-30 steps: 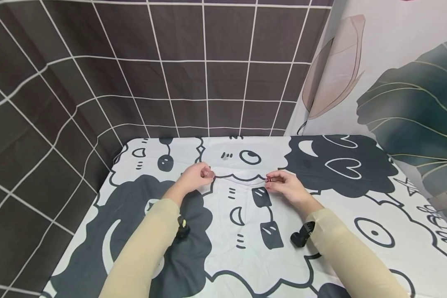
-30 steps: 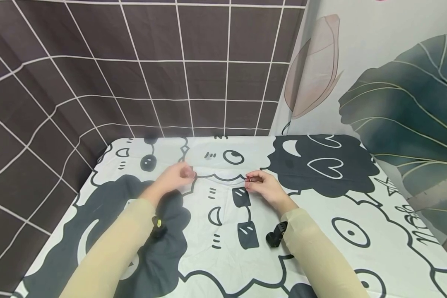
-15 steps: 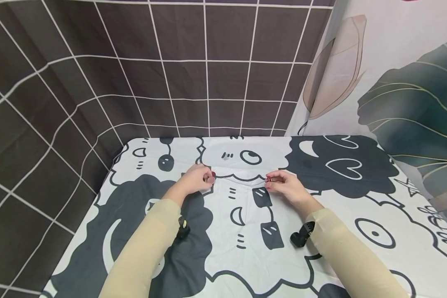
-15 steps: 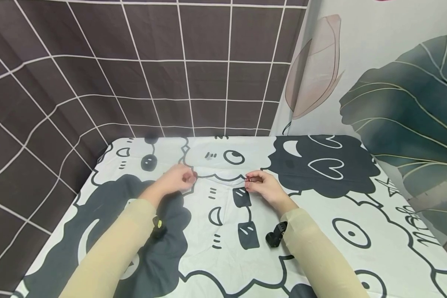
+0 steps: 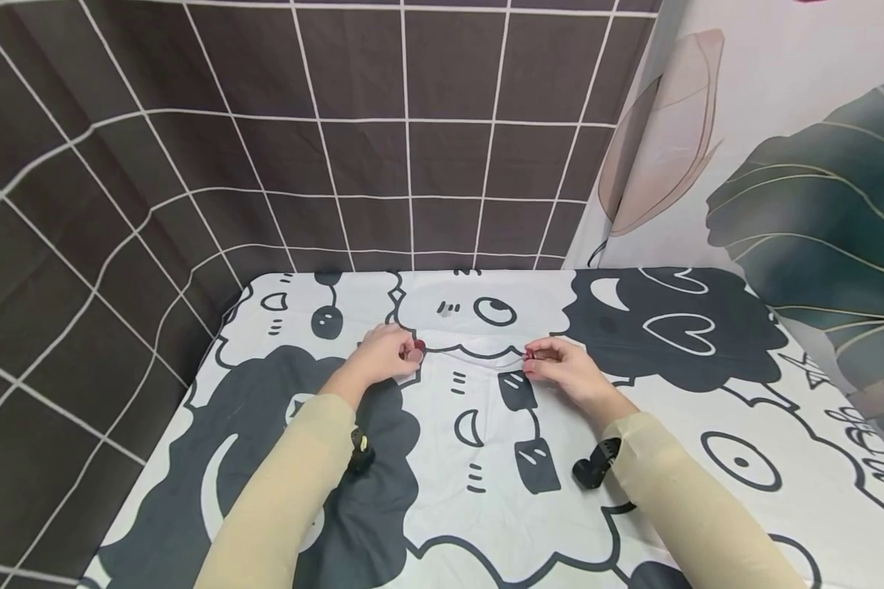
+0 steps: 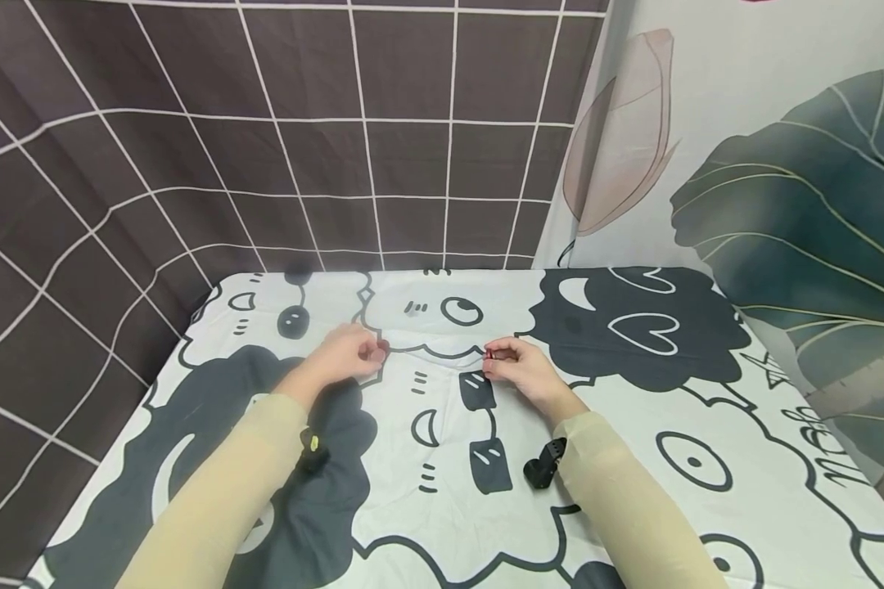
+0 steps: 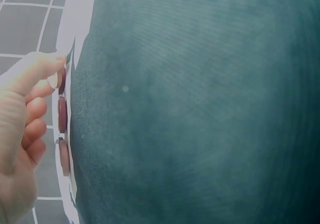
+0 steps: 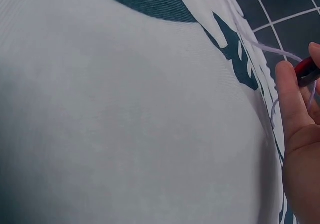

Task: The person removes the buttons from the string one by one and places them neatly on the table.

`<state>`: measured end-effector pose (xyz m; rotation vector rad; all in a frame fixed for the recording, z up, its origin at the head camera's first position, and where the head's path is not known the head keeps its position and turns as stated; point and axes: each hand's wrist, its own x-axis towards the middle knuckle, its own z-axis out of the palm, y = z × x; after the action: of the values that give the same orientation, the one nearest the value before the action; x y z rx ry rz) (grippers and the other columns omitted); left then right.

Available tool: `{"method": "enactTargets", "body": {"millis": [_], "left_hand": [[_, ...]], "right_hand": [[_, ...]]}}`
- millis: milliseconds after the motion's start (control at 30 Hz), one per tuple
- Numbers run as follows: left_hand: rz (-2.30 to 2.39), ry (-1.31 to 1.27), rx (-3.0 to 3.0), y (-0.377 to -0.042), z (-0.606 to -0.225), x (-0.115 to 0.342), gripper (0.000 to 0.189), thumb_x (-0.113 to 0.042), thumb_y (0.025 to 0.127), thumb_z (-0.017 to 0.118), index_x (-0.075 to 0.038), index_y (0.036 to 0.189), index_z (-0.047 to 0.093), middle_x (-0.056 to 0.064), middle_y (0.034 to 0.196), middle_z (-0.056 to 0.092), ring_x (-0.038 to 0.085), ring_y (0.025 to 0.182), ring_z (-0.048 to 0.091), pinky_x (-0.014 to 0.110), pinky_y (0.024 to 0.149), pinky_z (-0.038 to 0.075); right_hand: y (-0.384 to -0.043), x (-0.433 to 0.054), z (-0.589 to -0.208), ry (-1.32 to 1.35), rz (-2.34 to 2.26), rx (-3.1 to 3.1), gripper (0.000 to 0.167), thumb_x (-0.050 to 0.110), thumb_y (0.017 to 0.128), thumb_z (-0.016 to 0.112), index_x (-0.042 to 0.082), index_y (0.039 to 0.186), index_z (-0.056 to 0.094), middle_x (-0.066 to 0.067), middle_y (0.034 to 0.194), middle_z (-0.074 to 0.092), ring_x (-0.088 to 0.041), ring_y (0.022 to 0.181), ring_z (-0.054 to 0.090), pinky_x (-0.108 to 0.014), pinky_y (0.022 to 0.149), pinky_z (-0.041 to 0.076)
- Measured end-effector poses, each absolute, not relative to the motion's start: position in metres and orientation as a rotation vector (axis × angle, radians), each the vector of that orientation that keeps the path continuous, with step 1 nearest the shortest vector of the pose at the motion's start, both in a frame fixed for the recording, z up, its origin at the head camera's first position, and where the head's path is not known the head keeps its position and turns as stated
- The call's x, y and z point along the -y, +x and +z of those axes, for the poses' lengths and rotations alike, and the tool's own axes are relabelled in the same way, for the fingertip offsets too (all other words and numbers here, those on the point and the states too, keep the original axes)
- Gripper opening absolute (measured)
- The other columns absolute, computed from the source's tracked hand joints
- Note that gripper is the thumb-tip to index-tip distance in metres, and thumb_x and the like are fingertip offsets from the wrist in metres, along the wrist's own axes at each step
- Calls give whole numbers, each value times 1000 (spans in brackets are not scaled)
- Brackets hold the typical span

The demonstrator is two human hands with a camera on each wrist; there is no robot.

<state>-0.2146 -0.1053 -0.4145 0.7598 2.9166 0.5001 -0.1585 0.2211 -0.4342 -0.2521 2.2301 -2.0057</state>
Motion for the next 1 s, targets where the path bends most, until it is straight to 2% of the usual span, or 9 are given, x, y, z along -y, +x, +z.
{"method": "enactTargets", "body": {"millis": [333,500,733,1000], "left_hand": [[509,810,-2923,-214,-413,107,14,-25,80,67,-13,78,59,1,84,53,23,89,47,40,84,38],[507,810,-2922,-216,-414,105,15,-26,80,66,-13,75,59,0,80,52,22,86,46,38,81,39],[634,742,-2901,-217,-413,101,26,-28,81,68,-6,95,65,4,94,57,23,96,48,39,91,38],[757,665,-2843,-218,-410,94,31,-29,82,69,-7,102,62,4,94,58,22,98,51,38,89,41]], "right_hand": [[-157,-219,-432,-237,-2006,-2236,39,-6,83,61,-20,117,46,-19,98,62,-10,81,64,-28,76,53],[-157,-221,-433,-230,-2017,-2214,40,-5,84,62,-20,118,46,-26,102,60,-10,83,65,-29,77,53],[-157,-223,-434,-257,-2019,-2206,41,-4,84,62,-20,118,45,-30,105,57,-10,84,64,-30,78,53],[-158,-223,-434,-239,-1996,-2231,42,-4,83,63,-19,118,46,-27,105,58,-10,84,64,-29,77,53]]}}
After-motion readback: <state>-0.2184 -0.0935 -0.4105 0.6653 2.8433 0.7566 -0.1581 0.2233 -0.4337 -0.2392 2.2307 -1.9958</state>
